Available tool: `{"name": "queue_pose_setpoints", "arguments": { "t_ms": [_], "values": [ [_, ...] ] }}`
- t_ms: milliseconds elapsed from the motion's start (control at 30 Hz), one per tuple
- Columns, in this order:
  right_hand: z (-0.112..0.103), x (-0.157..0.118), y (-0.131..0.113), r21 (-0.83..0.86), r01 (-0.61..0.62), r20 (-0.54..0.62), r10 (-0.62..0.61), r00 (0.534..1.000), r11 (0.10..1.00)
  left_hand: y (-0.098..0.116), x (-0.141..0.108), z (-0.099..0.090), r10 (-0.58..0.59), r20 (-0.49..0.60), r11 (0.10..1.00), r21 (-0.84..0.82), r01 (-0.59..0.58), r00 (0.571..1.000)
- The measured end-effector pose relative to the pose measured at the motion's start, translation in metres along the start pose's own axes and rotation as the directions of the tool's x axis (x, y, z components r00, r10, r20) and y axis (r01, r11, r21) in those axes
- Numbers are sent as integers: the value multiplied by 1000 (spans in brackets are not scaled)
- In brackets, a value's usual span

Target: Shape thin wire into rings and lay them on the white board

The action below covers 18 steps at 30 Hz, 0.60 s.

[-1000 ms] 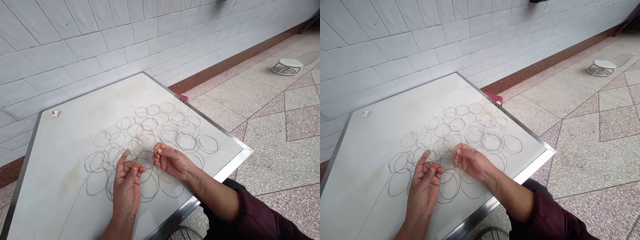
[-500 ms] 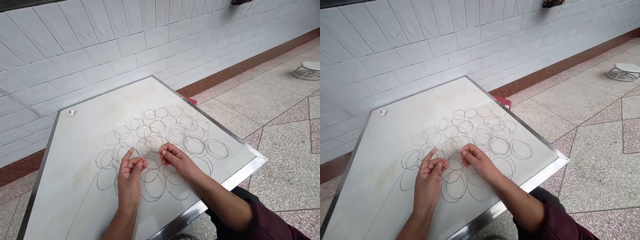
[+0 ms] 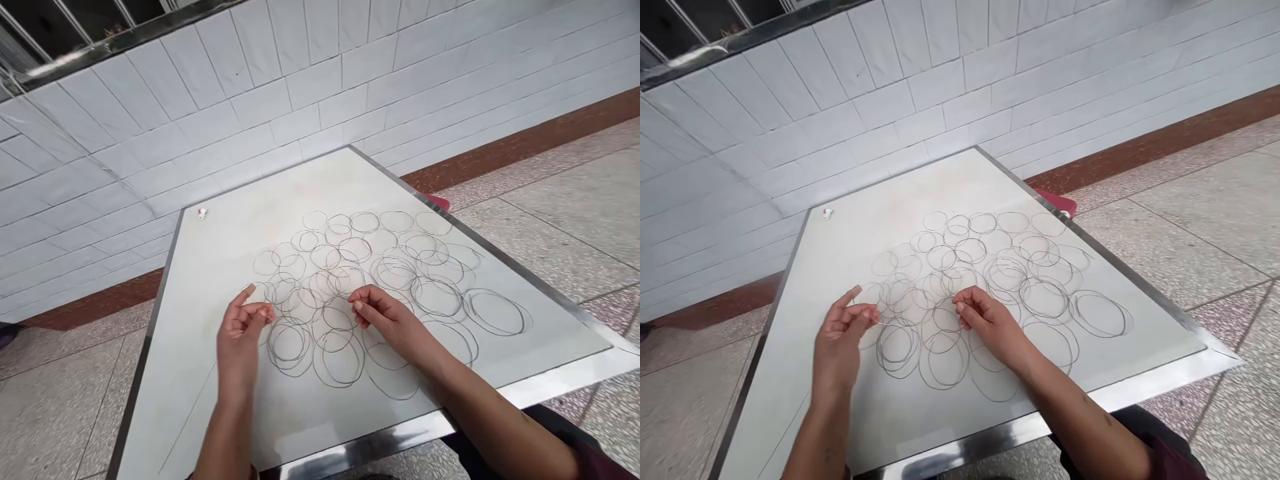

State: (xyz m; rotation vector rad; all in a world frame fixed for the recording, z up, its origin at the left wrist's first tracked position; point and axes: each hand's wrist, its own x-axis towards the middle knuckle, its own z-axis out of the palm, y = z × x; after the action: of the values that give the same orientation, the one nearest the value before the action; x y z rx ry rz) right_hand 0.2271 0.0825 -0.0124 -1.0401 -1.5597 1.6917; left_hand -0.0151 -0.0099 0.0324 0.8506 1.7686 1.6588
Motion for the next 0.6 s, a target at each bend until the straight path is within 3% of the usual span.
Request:
{"name": "queue_pose_setpoints", "arguments": {
  "t_ms": [133,233,400,600],
  "values": [
    [1,-1,1,-83,22,17,-20,1000,996,1,20,-57,-25,-96,995,94,34,995],
    [2,-1,4,-137,23,19,-20,1000,990,-5,39,-80,-71,-146,993,86,84,987],
    [4,0,10,-173,32,45,-24,999,984,-15,84,-85,-110,-165,983,125,132,980],
    [7,1,7,-186,18,30,-12,999,982,-25,127,-79,-161,-161,922,327,207,974]
  ]
}}
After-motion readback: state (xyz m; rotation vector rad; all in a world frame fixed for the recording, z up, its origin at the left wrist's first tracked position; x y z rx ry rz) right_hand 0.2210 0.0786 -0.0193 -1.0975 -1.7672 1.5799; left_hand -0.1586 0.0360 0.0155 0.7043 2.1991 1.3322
